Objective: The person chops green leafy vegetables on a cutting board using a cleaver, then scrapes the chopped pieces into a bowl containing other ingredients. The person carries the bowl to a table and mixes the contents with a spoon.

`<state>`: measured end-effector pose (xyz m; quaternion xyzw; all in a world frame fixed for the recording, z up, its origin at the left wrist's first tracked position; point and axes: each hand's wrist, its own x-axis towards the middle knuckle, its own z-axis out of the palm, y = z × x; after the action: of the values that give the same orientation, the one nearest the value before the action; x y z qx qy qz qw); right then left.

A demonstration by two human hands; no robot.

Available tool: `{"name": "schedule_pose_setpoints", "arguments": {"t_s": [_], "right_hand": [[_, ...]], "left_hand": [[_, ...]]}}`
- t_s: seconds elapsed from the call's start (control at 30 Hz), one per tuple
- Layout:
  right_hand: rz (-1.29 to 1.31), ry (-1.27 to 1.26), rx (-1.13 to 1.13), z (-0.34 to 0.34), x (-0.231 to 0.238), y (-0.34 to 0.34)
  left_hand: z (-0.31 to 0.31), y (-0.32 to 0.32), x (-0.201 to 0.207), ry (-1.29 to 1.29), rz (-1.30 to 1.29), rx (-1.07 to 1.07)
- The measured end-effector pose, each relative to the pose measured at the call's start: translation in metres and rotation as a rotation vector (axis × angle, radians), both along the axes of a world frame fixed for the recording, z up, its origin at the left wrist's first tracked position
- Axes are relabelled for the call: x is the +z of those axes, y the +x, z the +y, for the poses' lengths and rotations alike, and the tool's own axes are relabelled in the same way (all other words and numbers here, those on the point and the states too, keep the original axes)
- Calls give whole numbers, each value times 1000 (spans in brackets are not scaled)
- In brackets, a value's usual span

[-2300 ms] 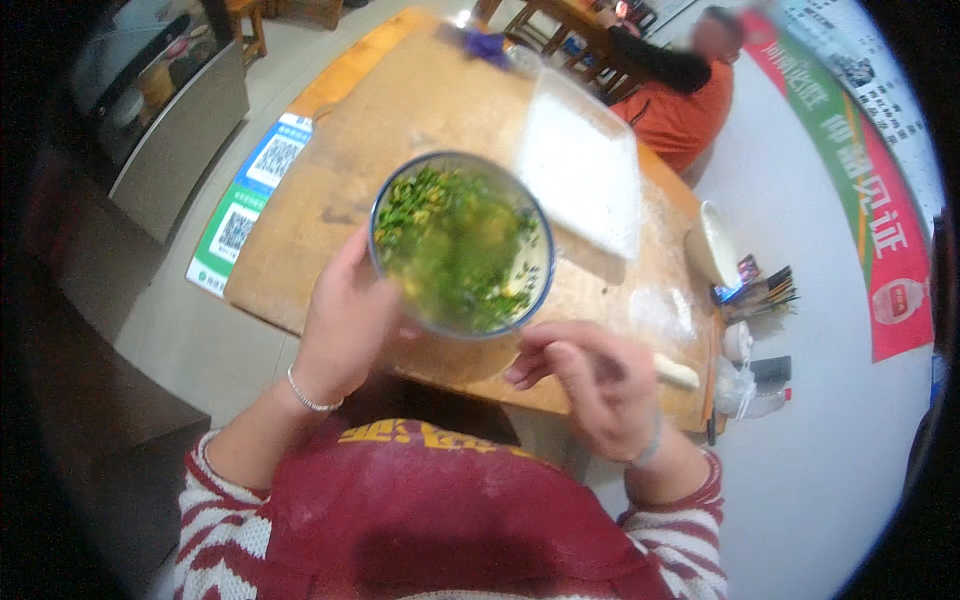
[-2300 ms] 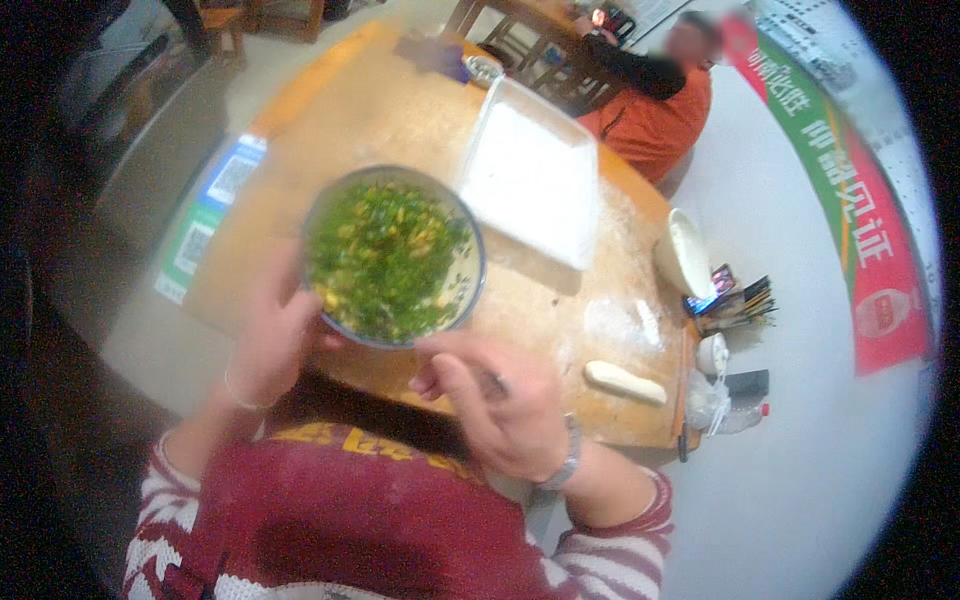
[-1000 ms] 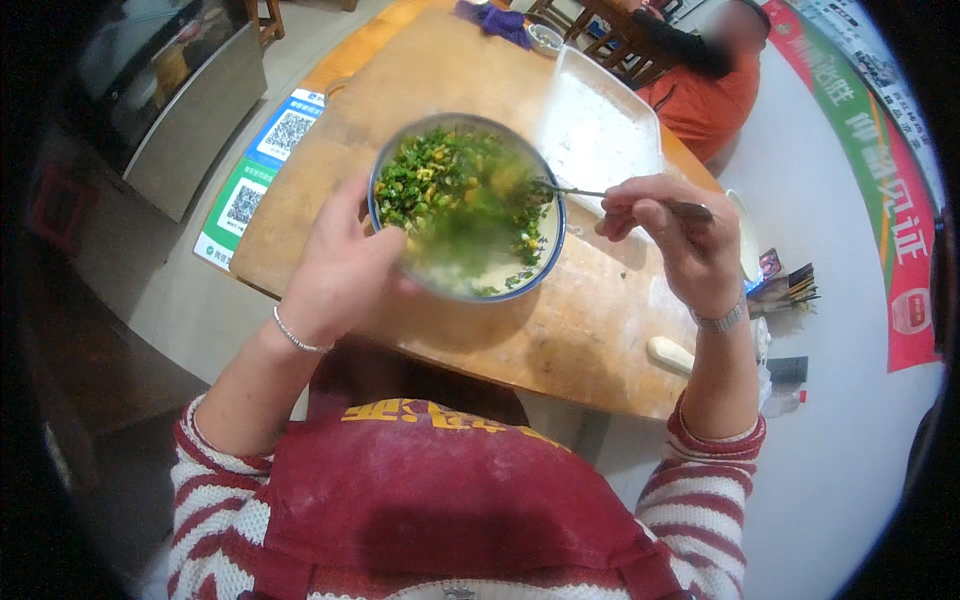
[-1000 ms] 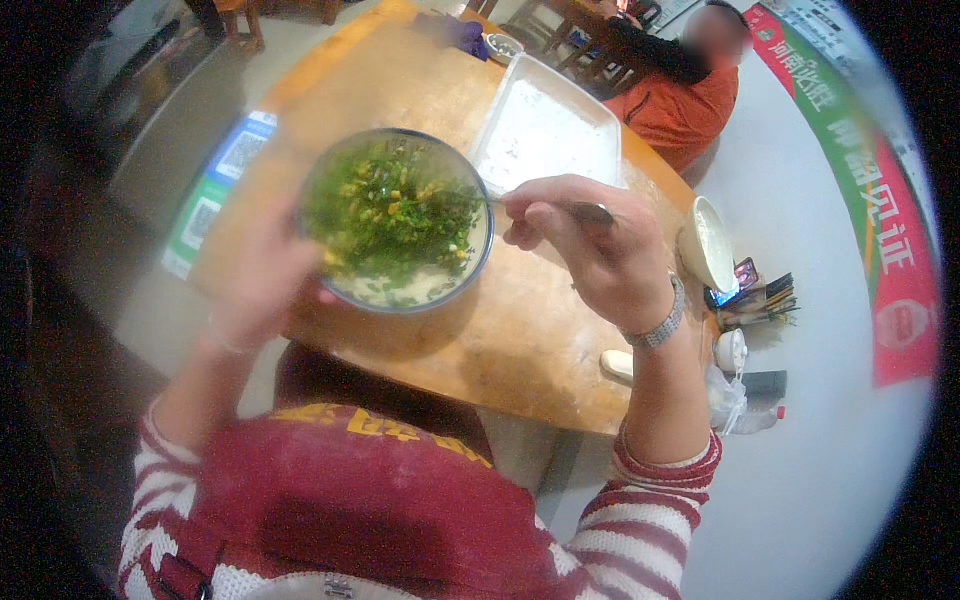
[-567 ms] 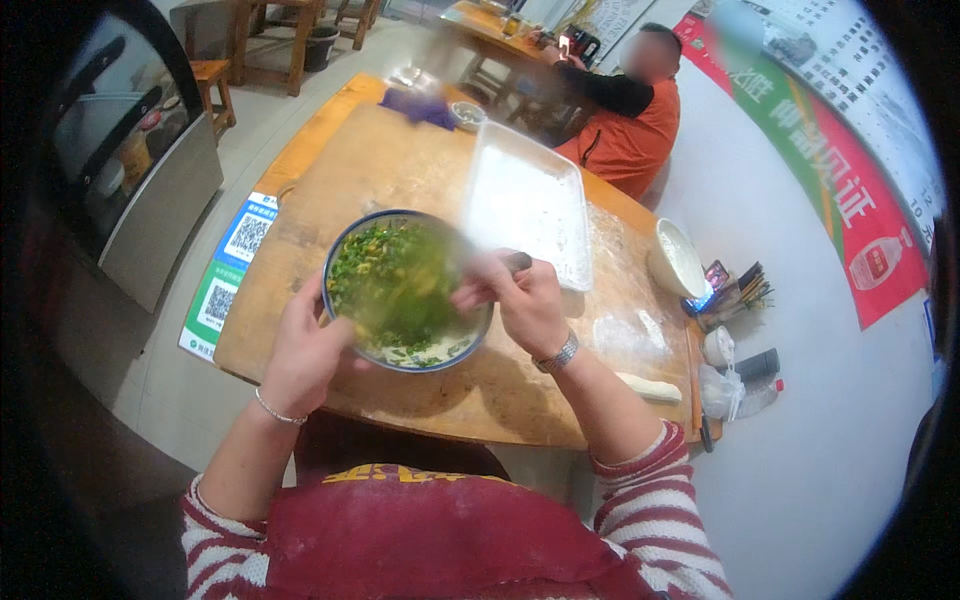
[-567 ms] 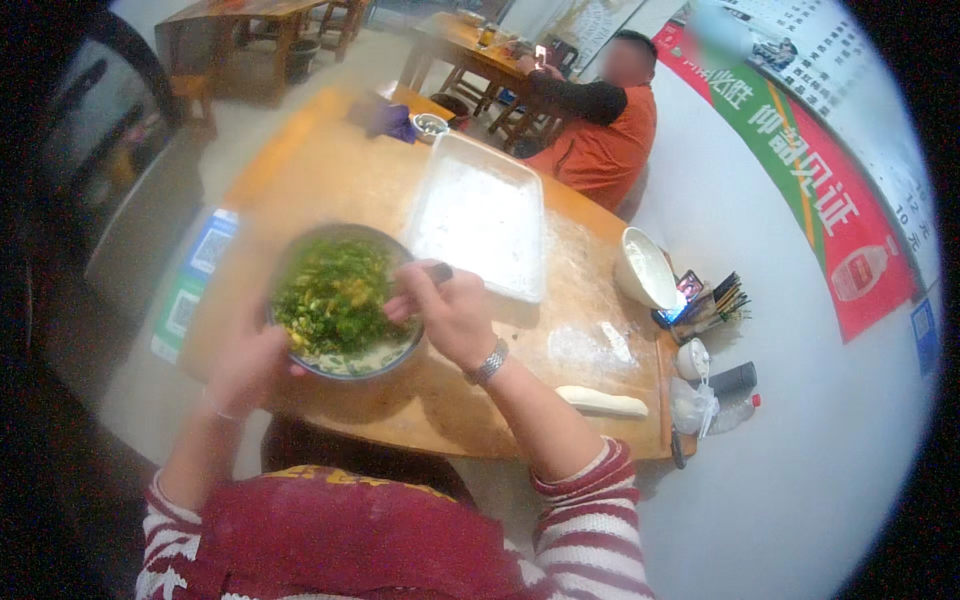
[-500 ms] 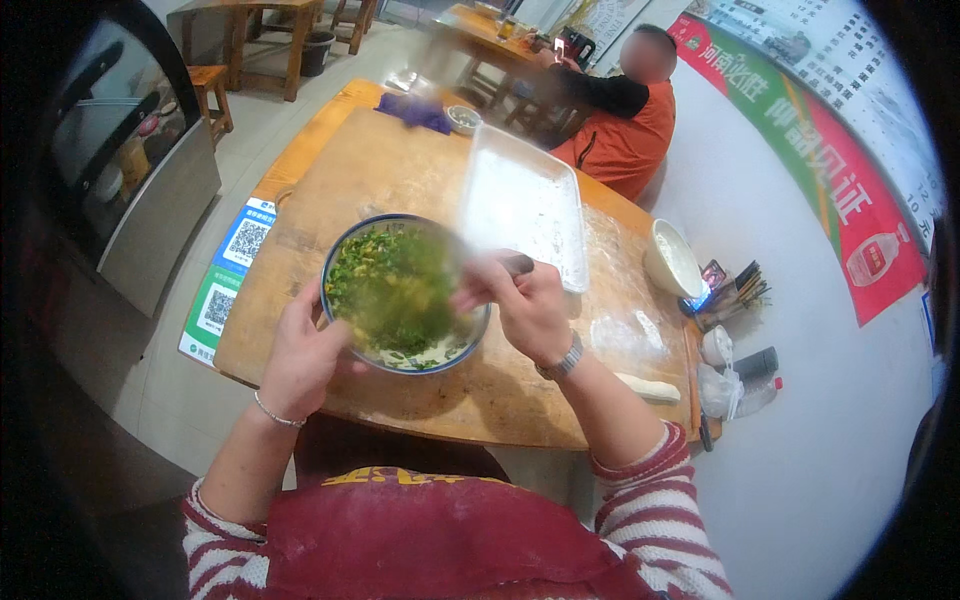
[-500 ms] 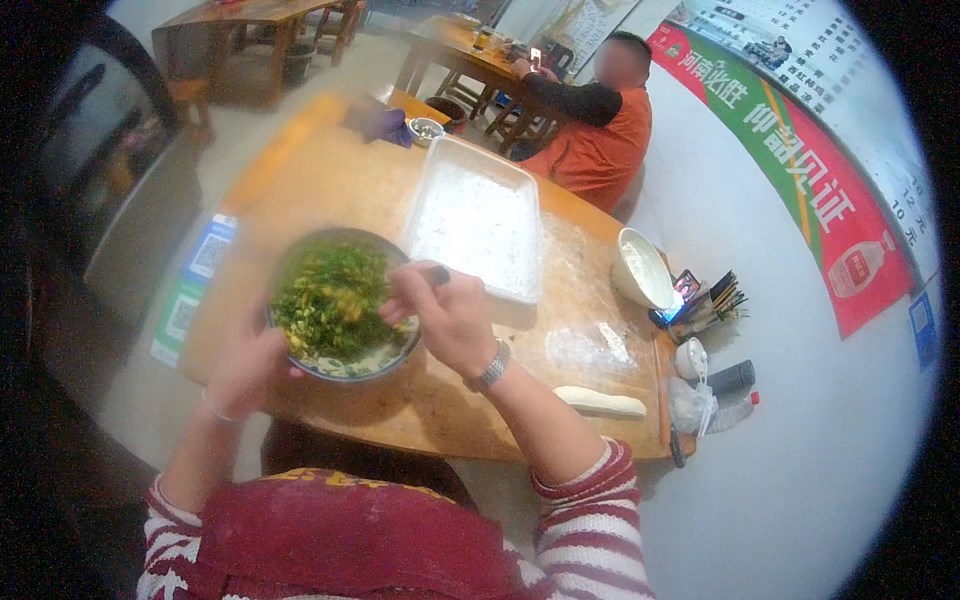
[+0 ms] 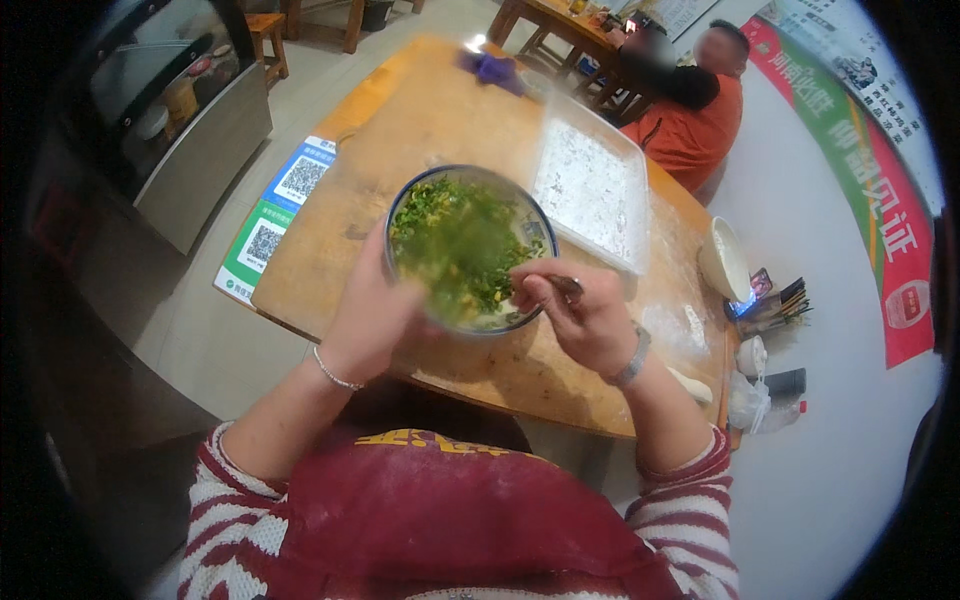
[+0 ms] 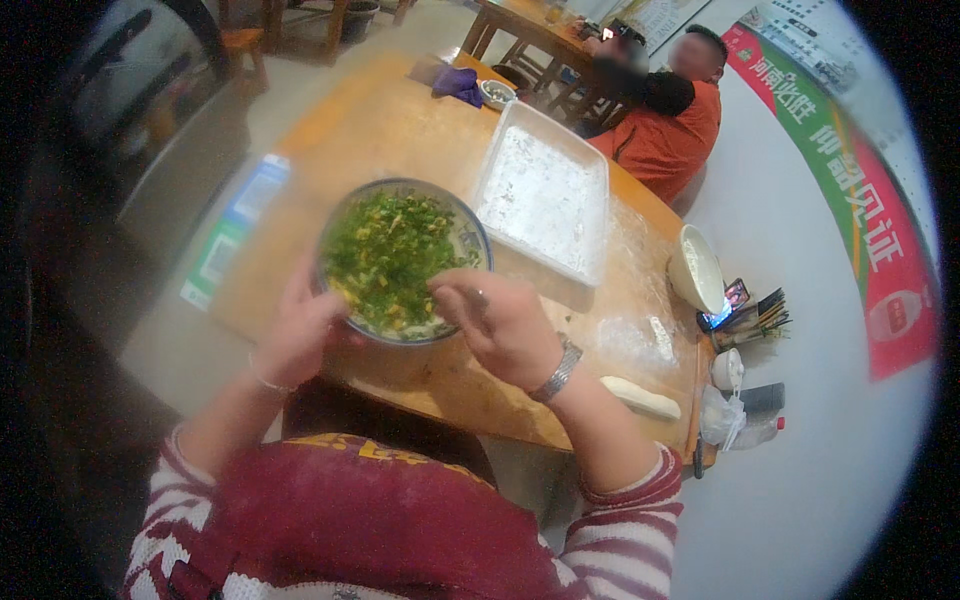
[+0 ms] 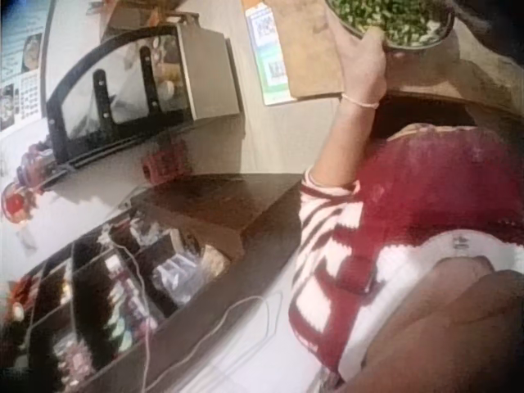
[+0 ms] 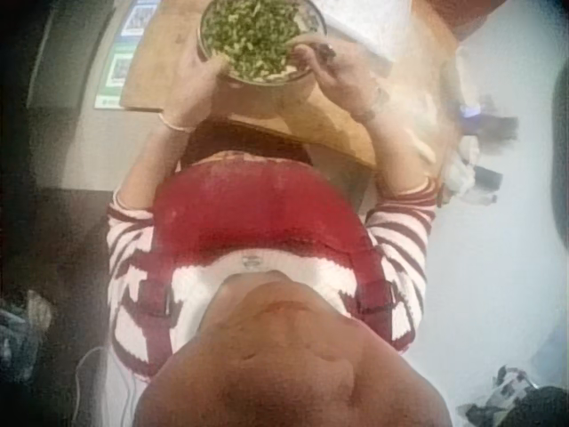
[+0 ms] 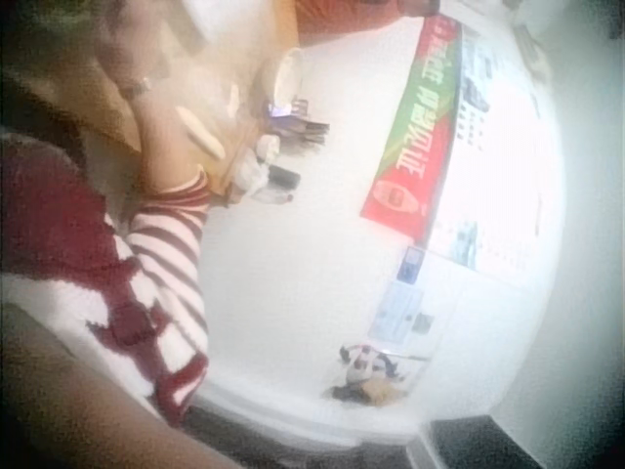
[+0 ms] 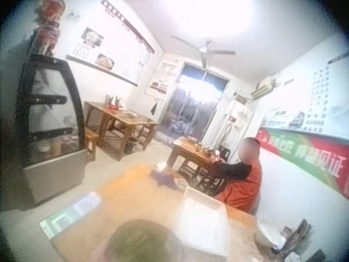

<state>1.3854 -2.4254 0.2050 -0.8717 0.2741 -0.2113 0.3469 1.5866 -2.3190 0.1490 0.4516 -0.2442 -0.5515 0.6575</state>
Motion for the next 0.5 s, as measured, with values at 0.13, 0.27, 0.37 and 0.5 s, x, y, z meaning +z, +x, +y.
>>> {"name": "schedule_pose_setpoints", "arguments": {"t_s": [0.13,0.27,0.37,0.5], "right_hand": [[-19,20,19,-18,20,-10],[-162,96,110,-40,52,-11],[-157,45,173,-67,47,4],[-90,9,183,-89,17,14]], "left_hand": [[-9,13,8,10,-28,-90],[-27,45,8,-82,-191,-296],[-34,66,0,-27,-121,-398],[-22,61,-8,18,-49,-303]]}}
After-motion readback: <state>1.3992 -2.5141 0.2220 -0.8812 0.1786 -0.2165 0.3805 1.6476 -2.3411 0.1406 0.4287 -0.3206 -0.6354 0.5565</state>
